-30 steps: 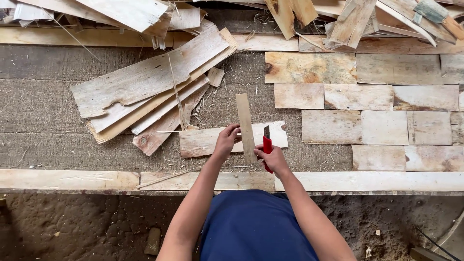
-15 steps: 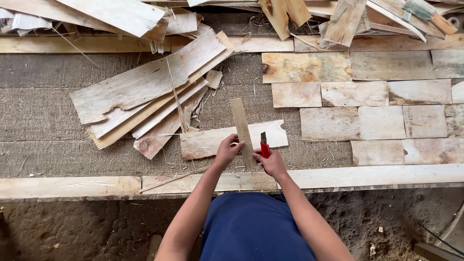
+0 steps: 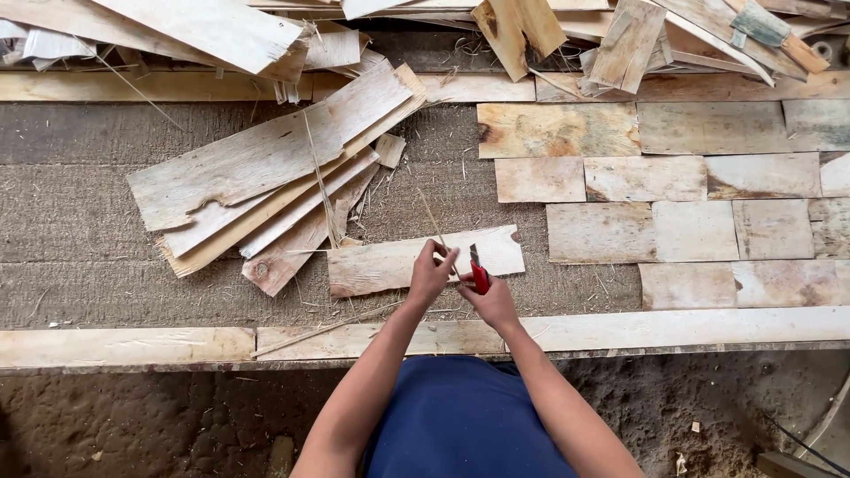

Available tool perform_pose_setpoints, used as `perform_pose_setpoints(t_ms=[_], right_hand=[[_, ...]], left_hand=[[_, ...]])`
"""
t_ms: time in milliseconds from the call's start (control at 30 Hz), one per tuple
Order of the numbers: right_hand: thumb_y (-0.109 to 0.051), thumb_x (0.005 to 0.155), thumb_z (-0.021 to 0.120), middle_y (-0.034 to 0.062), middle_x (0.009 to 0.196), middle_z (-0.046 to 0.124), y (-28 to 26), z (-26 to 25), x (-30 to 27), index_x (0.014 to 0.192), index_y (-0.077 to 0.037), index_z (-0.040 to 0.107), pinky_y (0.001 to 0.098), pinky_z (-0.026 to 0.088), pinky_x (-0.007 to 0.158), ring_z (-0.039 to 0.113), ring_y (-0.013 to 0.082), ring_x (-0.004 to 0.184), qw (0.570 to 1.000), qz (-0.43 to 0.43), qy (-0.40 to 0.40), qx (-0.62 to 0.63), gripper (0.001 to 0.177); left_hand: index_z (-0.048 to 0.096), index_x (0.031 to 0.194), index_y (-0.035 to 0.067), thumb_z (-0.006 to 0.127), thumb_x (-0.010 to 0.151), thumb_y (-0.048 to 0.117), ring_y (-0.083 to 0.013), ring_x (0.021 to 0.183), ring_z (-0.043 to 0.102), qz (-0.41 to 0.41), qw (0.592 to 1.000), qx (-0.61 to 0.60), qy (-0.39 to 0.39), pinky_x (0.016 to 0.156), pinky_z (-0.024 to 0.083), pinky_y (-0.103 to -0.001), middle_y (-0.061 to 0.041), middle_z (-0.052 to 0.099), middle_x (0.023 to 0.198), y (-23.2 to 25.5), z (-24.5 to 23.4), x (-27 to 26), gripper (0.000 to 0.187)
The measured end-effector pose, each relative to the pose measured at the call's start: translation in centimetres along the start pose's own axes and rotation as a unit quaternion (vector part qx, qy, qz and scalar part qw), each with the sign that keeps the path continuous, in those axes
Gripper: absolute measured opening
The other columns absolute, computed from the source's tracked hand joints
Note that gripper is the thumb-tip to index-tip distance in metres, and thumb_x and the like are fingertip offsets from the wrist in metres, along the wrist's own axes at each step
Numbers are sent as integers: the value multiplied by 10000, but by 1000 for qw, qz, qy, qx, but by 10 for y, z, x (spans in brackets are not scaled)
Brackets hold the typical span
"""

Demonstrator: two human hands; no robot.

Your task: Cutting and arranging thin wood pieces to create a tiled surface on a wooden frame.

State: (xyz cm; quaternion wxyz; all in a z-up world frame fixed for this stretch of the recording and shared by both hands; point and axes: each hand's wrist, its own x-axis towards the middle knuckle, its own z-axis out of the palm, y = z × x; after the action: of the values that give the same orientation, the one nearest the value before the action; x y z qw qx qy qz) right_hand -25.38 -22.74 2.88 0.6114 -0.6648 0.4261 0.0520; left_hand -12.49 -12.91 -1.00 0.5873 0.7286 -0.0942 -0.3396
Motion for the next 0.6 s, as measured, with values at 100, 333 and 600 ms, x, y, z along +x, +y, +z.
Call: perform_pose_setpoints(t_ms=[100,333,600], right_hand=[[-265,855,835,178,881,753,24,1,20,1165,-17,737,298,609,526,733,225,595,998,45,44,4,409],[-217,833,851,154,818,760,24,1,18,1168,-19,751,262,510,477,701,192,517,996,82,16,-12,401],[-134,859,818,161,809,750,46,2,38,1155,-1,736,243,475,418,658,162,467,993,102,11,66,335]], left_hand=[[551,1075,53,649,1039,354,-223,797,725,-16,999,37,14,713,572,-377,-165,707,1055,-30,0,20,319],[567,1223,85,718,958,131,-199,754,736,-35,994,100,2,695,610,-292,-102,743,909,-42,-11,36,308],[600,1208,68,734,914,46,-224,675,757,-63,996,66,-13,625,630,-298,-133,740,862,-31,-16,33,324]])
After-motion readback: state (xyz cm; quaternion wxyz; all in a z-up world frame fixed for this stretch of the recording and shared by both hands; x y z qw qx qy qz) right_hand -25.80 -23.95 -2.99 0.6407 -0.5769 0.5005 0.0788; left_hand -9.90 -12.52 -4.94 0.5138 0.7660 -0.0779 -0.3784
